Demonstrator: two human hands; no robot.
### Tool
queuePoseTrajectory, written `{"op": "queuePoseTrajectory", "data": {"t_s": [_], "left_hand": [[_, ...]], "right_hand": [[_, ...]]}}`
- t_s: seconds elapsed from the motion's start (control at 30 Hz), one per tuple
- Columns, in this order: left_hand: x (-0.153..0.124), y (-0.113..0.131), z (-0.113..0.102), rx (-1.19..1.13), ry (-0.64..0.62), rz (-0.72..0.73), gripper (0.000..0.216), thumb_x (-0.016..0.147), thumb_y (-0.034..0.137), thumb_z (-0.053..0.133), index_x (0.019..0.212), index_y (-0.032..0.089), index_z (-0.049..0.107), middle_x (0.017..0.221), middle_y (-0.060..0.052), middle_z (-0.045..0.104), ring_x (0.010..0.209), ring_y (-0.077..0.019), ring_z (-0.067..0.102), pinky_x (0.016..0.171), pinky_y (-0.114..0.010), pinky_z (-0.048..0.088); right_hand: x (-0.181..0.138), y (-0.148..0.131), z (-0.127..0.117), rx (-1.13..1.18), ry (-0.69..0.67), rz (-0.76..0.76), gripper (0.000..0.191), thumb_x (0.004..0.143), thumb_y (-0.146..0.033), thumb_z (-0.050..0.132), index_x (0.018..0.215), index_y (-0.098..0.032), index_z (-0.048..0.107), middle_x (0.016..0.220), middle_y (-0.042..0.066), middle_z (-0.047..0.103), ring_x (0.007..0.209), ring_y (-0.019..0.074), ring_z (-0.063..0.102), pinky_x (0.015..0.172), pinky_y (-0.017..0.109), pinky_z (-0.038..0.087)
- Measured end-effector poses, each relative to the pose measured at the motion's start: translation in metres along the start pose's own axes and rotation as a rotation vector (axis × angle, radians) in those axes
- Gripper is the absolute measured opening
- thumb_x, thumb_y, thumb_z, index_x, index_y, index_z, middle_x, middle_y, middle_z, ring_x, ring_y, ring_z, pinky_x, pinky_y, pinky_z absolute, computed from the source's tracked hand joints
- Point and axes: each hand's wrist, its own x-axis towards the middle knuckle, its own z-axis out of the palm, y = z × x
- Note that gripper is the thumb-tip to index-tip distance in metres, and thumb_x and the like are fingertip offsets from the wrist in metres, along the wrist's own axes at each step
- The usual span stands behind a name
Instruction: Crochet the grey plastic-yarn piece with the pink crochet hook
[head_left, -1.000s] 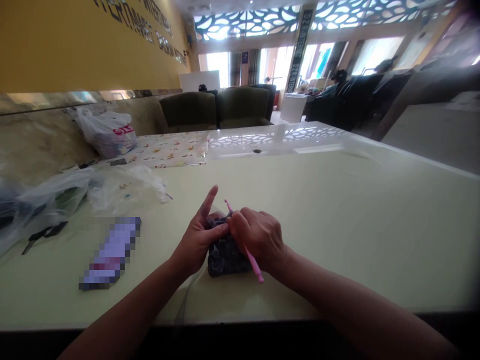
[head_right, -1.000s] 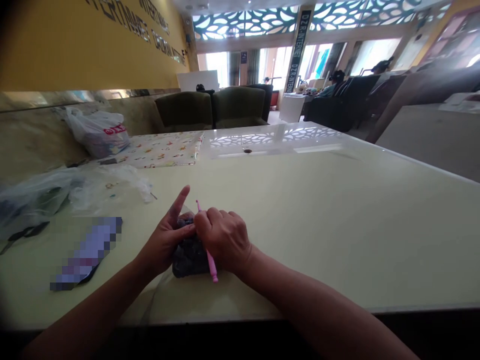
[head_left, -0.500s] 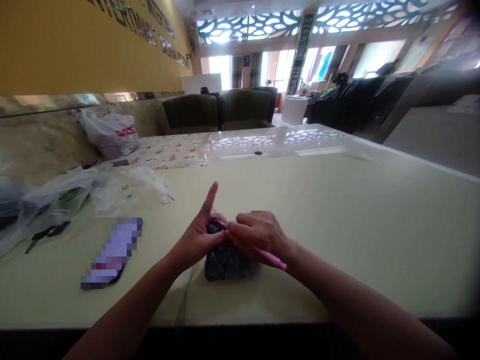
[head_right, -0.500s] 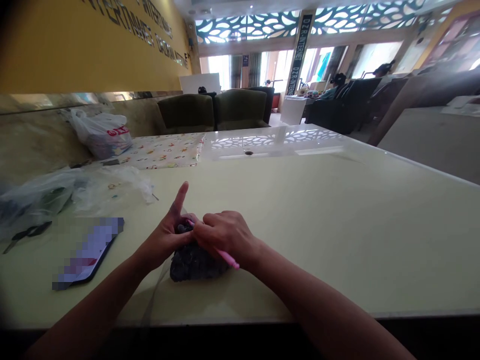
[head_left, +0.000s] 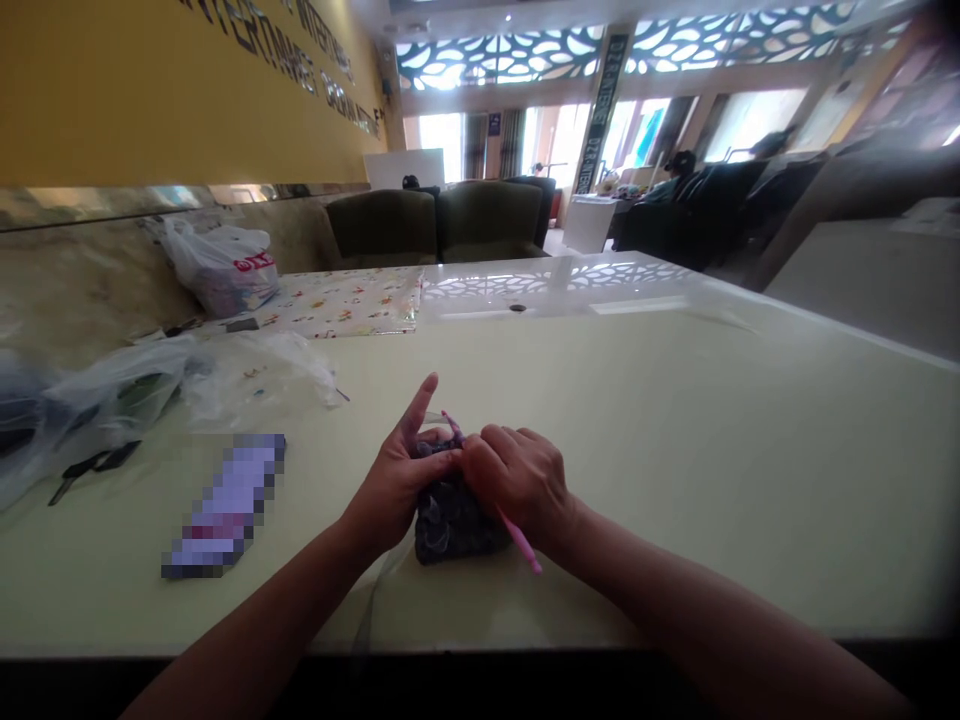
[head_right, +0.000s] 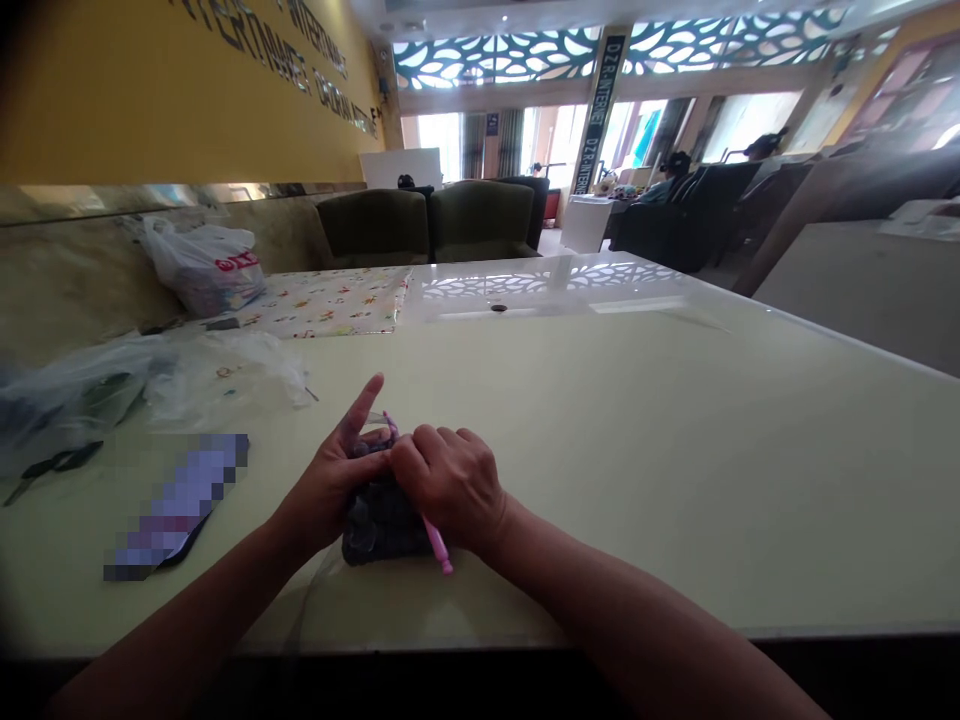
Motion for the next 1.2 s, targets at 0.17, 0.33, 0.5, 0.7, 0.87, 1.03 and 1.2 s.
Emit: {"op": "queuePoseTrajectory", "data": {"t_s": [0.17, 0.33, 0.5, 0.7, 0.87, 1.03, 1.2], "left_hand": [[-0.001, 0.009, -0.007, -0.181, -0.162, -0.119, 0.093, 0.074, 0.005, 0.074, 0.151, 0.041, 0.036, 0.081, 0.004, 0.064, 0.072, -0.0083, 0.062, 0.074, -0.021, 0.048], [-0.001, 0.016, -0.011, -0.132, -0.164, -0.036, 0.101, 0.076, 0.008, 0.07, 0.156, 0.041, 0.019, 0.082, 0.003, 0.065, 0.075, -0.0124, 0.064, 0.076, -0.026, 0.049], [0.0, 0.015, -0.016, 0.082, -0.2, 0.046, 0.108, 0.077, 0.011, 0.073, 0.157, 0.041, 0.009, 0.079, 0.005, 0.064, 0.069, -0.0096, 0.058, 0.07, -0.023, 0.045], [0.001, 0.011, -0.013, 0.449, -0.167, 0.141, 0.105, 0.082, 0.014, 0.07, 0.159, 0.037, 0.002, 0.086, 0.002, 0.066, 0.081, -0.013, 0.059, 0.081, -0.027, 0.045], [0.002, 0.003, -0.011, 0.642, -0.062, 0.229, 0.101, 0.085, 0.017, 0.067, 0.157, 0.044, 0.002, 0.125, -0.006, 0.064, 0.077, -0.0113, 0.059, 0.08, -0.028, 0.047], [0.002, -0.002, -0.008, 0.661, 0.051, 0.225, 0.093, 0.085, 0.023, 0.07, 0.156, 0.045, 0.014, 0.135, -0.007, 0.059, 0.067, -0.0073, 0.053, 0.074, -0.026, 0.046], [0.001, -0.001, -0.001, 0.294, 0.099, 0.112, 0.084, 0.078, 0.019, 0.076, 0.151, 0.036, 0.039, 0.087, 0.003, 0.062, 0.078, -0.0094, 0.057, 0.082, -0.025, 0.044]], "right_hand": [[-0.005, 0.004, 0.001, 0.348, 0.078, 0.063, 0.017, 0.097, -0.021, 0.051, 0.081, -0.018, 0.054, 0.064, -0.001, 0.052, 0.054, 0.0102, 0.043, 0.054, 0.024, 0.035], [-0.005, 0.012, -0.002, 0.546, 0.059, 0.085, 0.011, 0.095, -0.016, 0.055, 0.084, -0.019, 0.055, 0.068, -0.001, 0.052, 0.057, 0.0098, 0.046, 0.054, 0.023, 0.036], [-0.001, 0.021, -0.006, 0.652, -0.087, 0.069, 0.014, 0.095, -0.02, 0.058, 0.082, -0.018, 0.056, 0.063, -0.004, 0.046, 0.054, 0.008, 0.038, 0.052, 0.023, 0.03], [0.002, 0.024, -0.009, 0.445, -0.274, 0.006, 0.032, 0.097, -0.019, 0.05, 0.066, -0.018, 0.05, 0.058, -0.005, 0.041, 0.051, 0.0075, 0.03, 0.05, 0.025, 0.023], [0.001, 0.016, -0.003, 0.095, -0.158, -0.12, 0.032, 0.095, -0.014, 0.049, 0.063, -0.019, 0.049, 0.055, -0.004, 0.044, 0.05, 0.01, 0.029, 0.052, 0.028, 0.021], [0.0, 0.003, 0.001, -0.047, -0.138, -0.062, 0.03, 0.093, -0.011, 0.047, 0.065, -0.019, 0.049, 0.055, -0.003, 0.045, 0.05, 0.012, 0.033, 0.053, 0.03, 0.02], [-0.002, -0.003, 0.001, -0.086, -0.069, -0.006, 0.024, 0.091, -0.009, 0.051, 0.069, -0.019, 0.049, 0.056, -0.003, 0.046, 0.051, 0.0121, 0.034, 0.054, 0.03, 0.021]]}}
